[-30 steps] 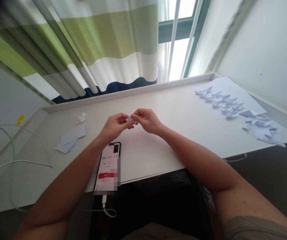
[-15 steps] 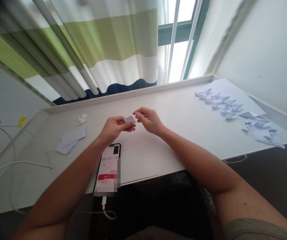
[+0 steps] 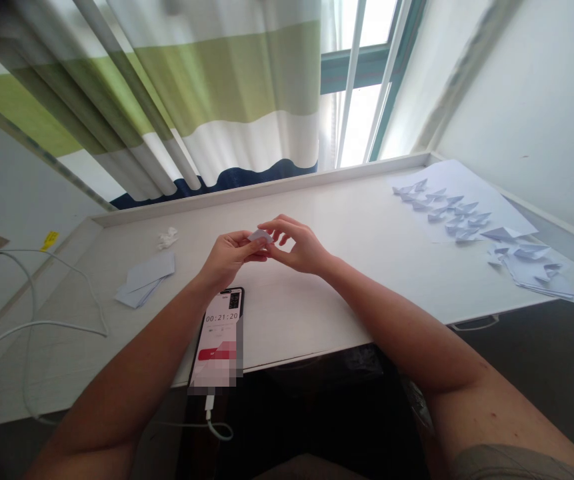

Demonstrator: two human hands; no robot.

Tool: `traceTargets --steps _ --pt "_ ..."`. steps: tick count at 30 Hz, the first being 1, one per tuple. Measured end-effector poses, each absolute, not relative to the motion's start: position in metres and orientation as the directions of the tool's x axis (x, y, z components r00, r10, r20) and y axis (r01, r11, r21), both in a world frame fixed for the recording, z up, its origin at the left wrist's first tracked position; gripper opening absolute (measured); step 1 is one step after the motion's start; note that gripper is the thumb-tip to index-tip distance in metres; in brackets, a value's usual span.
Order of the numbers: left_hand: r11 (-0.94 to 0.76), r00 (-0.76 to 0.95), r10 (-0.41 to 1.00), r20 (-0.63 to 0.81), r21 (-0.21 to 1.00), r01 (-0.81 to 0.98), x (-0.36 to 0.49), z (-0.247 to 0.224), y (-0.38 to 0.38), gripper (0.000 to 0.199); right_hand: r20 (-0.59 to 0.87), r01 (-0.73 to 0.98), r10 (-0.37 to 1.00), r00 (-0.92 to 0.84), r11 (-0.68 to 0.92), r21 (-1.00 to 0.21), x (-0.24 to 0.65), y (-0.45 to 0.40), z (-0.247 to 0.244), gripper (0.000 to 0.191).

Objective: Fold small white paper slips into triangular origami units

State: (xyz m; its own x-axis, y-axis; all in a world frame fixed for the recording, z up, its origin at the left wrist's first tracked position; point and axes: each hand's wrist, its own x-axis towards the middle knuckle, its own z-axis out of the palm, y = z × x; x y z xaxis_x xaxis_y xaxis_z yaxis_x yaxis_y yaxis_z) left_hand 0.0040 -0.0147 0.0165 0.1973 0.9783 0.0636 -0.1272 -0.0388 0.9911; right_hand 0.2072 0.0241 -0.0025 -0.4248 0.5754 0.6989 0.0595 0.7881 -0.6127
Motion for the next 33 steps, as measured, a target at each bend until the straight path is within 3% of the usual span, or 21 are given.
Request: traceTargets --steps 3,8,11,24,29,33 --pt "-0.003 0.211 0.977 0.035 0.989 -0.150 0.0021 0.0154 -0.0128 0.047 0.713 0.067 0.524 -0.466 0.825 -0.562 0.2088 0.0277 -0.0044 0.037" --pt "0.016 0.278 0.960 0.024 0.990 -0.142 -0.0015 0.0155 -0.0109 0.047 0.705 0.082 0.524 -0.477 0.826 -0.558 0.2103 0.0312 -0.0061 0.021" --pt "0.054 0.336 0.942 -0.001 0.987 -0.149 -0.0014 0.0164 -0.0104 0.046 0.701 0.064 0.527 -0.480 0.818 -0.571 0.2107 0.0322 -0.0067 0.023" --pt "0.062 0.393 0.920 -0.002 0.988 -0.139 -0.0019 0.0150 -0.0105 0.039 0.519 -0.007 0.728 -0.449 0.578 -0.816 0.2099 0.0297 -0.0028 0.020" --pt "0.065 0.414 0.910 0.003 0.986 -0.151 0.0008 0.0143 -0.0109 0.043 0.616 0.038 0.680 -0.397 0.683 -0.729 0.2055 0.0286 -0.0054 0.020" --pt "0.006 0.282 0.958 0.042 0.986 -0.166 0.0044 0.0104 -0.0117 0.042 0.658 0.116 0.668 -0.349 0.727 -0.677 0.2046 0.0288 -0.0068 0.025"
